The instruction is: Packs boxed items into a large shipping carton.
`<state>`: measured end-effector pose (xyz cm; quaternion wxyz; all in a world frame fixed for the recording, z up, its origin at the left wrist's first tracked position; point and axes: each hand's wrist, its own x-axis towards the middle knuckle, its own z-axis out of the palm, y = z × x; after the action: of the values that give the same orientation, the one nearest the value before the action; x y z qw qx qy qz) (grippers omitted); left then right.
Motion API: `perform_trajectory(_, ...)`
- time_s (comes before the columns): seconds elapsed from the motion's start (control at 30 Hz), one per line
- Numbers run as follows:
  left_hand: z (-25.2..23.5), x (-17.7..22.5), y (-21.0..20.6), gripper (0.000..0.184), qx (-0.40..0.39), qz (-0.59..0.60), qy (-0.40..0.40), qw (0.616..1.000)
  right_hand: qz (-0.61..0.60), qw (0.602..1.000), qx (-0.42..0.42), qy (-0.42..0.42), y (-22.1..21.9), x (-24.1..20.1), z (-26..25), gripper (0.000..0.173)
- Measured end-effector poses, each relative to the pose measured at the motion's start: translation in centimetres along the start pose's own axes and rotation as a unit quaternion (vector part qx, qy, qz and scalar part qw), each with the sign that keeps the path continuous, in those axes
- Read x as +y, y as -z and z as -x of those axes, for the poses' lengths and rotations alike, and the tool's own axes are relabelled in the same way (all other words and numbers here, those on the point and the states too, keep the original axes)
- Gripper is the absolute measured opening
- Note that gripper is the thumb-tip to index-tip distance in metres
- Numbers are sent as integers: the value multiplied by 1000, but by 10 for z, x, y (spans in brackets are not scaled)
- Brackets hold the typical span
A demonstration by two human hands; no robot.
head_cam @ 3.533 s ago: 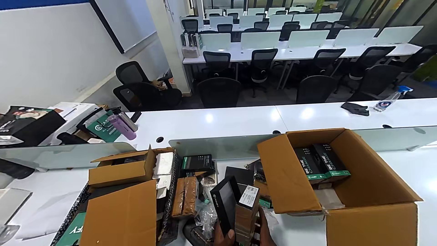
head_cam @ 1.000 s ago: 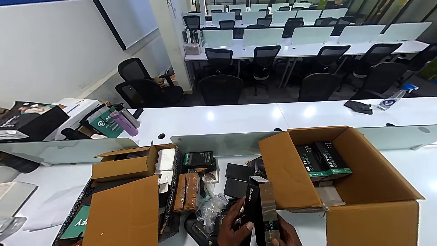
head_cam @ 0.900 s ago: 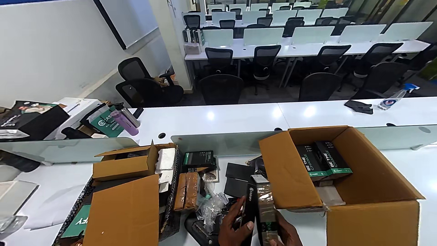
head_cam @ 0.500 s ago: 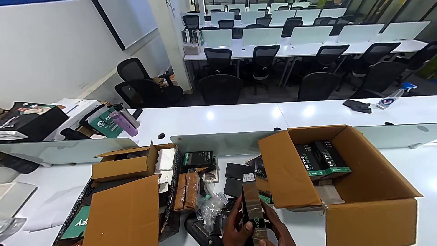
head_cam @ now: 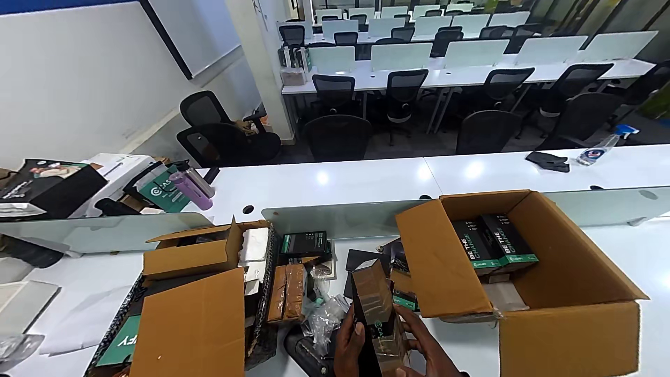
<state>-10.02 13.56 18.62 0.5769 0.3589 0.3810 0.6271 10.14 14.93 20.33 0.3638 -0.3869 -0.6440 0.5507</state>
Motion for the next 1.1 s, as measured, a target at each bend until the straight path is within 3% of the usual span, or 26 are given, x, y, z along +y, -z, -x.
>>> perform_trajectory(0.17, 5, 3, 0, 85, 55, 0, 38, 998, -3, 1000, -20, -11, 2, -7, 2, 101)
perform_trajectory(0.27, 5, 5, -2, 86, 89, 60, 64, 992, -36, 997, -44, -59, -16, -9, 7, 110)
perform_trajectory(0.4, 1, 15, -9, 59, 49, 200, 58, 977, -32, 997, -21, -71, -35, -3, 11, 118)
perform_trajectory(0.47, -1, 17, -7, 58, 21, 202, 55, 978, -18, 998, -12, -57, -36, -2, 11, 116)
perform_trajectory(0.63, 1, 20, 2, 61, -30, 159, 68, 984, 21, 999, -20, -44, -27, -6, 12, 103)
perform_trajectory(0.8, 5, 13, 13, 85, -30, 114, 125, 985, 50, 998, -9, -27, -20, 2, 14, 97)
perform_trajectory(1.0, 2, -1, 19, 33, -60, 190, 112, 974, -83, 993, 40, -80, -5, -8, 22, 94)
perform_trajectory(1.1, 8, -6, 11, 31, -50, 223, 122, 966, -119, 987, 40, -98, 8, -7, 30, 66)
